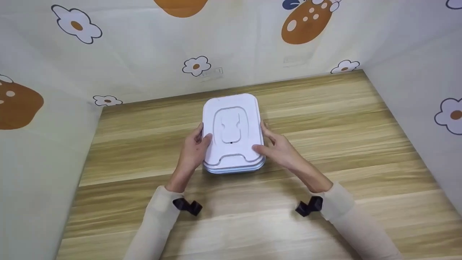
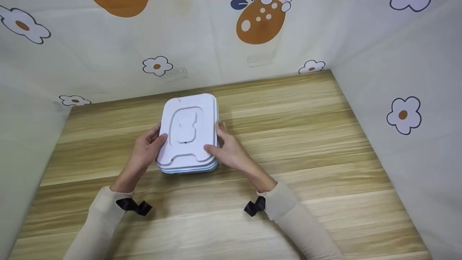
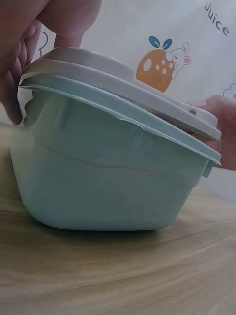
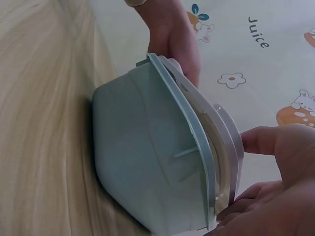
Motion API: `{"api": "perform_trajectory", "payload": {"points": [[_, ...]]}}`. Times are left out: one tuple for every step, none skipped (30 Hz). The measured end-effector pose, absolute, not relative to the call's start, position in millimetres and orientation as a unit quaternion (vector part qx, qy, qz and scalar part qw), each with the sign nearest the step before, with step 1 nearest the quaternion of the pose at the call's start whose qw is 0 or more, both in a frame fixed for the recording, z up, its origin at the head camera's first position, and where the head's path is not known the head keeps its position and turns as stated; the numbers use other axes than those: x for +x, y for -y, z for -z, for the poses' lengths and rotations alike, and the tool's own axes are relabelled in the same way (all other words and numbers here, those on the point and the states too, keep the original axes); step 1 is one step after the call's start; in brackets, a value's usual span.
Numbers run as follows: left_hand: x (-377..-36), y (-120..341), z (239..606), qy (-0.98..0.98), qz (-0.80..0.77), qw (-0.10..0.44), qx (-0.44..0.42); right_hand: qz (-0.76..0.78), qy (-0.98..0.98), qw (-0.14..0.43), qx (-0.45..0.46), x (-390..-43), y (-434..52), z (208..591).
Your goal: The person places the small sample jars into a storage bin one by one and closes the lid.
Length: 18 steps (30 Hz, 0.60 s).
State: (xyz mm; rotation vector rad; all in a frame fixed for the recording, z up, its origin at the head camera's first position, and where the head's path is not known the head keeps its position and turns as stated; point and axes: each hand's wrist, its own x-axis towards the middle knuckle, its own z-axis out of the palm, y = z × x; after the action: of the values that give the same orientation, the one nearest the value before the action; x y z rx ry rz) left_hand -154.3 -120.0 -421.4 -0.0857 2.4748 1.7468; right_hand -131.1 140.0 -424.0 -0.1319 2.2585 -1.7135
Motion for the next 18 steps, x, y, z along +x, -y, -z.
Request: {"api": "perform_trajectory", "payload": {"points": [[-154.1,119.6,421.4,-0.814,-0.578,0.056,-0.030,0.595,-0.788,0.153,-0.047,-130.1,-140.0,425.7],[-154.0,119.1,421.5,-0.811,-0.581,0.056,-0.033,0.593,-0.789,0.154,-0.048,-129.1,-140.2,427.2],[-153.9,118.7,421.4,-0.811,-0.582,0.056,-0.035,0.593,-0.789,0.154,-0.047,-128.1,-140.2,428.4],[-154.0,118.2,421.3,-0.809,-0.584,0.056,-0.036,0.597,-0.786,0.153,-0.048,-127.4,-140.4,429.3],[-154.2,118.0,421.5,-0.808,-0.586,0.056,-0.038,0.603,-0.781,0.152,-0.046,-126.9,-140.5,429.9],[-154.2,117.7,421.4,-0.808,-0.585,0.058,-0.040,0.612,-0.775,0.152,-0.045,-126.6,-140.7,430.4],[-154.0,117.8,421.6,-0.809,-0.583,0.058,-0.043,0.622,-0.766,0.152,-0.044,-126.5,-141.1,430.8],[-153.8,118.2,422.0,-0.812,-0.579,0.059,-0.046,0.633,-0.757,0.155,-0.042,-126.4,-141.4,431.0],[-153.3,118.7,422.4,-0.814,-0.575,0.060,-0.050,0.644,-0.747,0.160,-0.037,-126.5,-141.6,431.0],[-152.8,119.5,422.9,-0.816,-0.572,0.062,-0.055,0.656,-0.736,0.165,-0.034,-126.8,-141.8,431.2],[-152.4,120.4,423.6,-0.816,-0.571,0.065,-0.062,0.664,-0.728,0.169,-0.032,-127.1,-142.1,431.5],[-152.1,121.4,424.2,-0.815,-0.572,0.065,-0.067,0.670,-0.722,0.172,-0.030,-127.5,-142.5,431.9],[-152.0,122.3,424.9,-0.814,-0.573,0.066,-0.073,0.675,-0.716,0.175,-0.030,-127.9,-142.9,432.4],[-152.0,123.2,425.5,-0.813,-0.574,0.066,-0.077,0.679,-0.712,0.177,-0.030,-128.2,-143.2,432.8],[-152.1,123.8,426.0,-0.811,-0.576,0.068,-0.082,0.682,-0.709,0.179,-0.030,-128.6,-143.8,433.4],[-152.3,124.3,426.5,-0.809,-0.577,0.070,-0.086,0.682,-0.708,0.180,-0.031,-128.9,-144.4,433.9],[-152.6,124.7,426.8,-0.808,-0.578,0.071,-0.089,0.683,-0.708,0.179,-0.032,-129.1,-145.1,434.1],[-153.0,124.9,427.0,-0.809,-0.577,0.072,-0.088,0.683,-0.707,0.179,-0.033,-129.3,-145.8,434.4]]}}
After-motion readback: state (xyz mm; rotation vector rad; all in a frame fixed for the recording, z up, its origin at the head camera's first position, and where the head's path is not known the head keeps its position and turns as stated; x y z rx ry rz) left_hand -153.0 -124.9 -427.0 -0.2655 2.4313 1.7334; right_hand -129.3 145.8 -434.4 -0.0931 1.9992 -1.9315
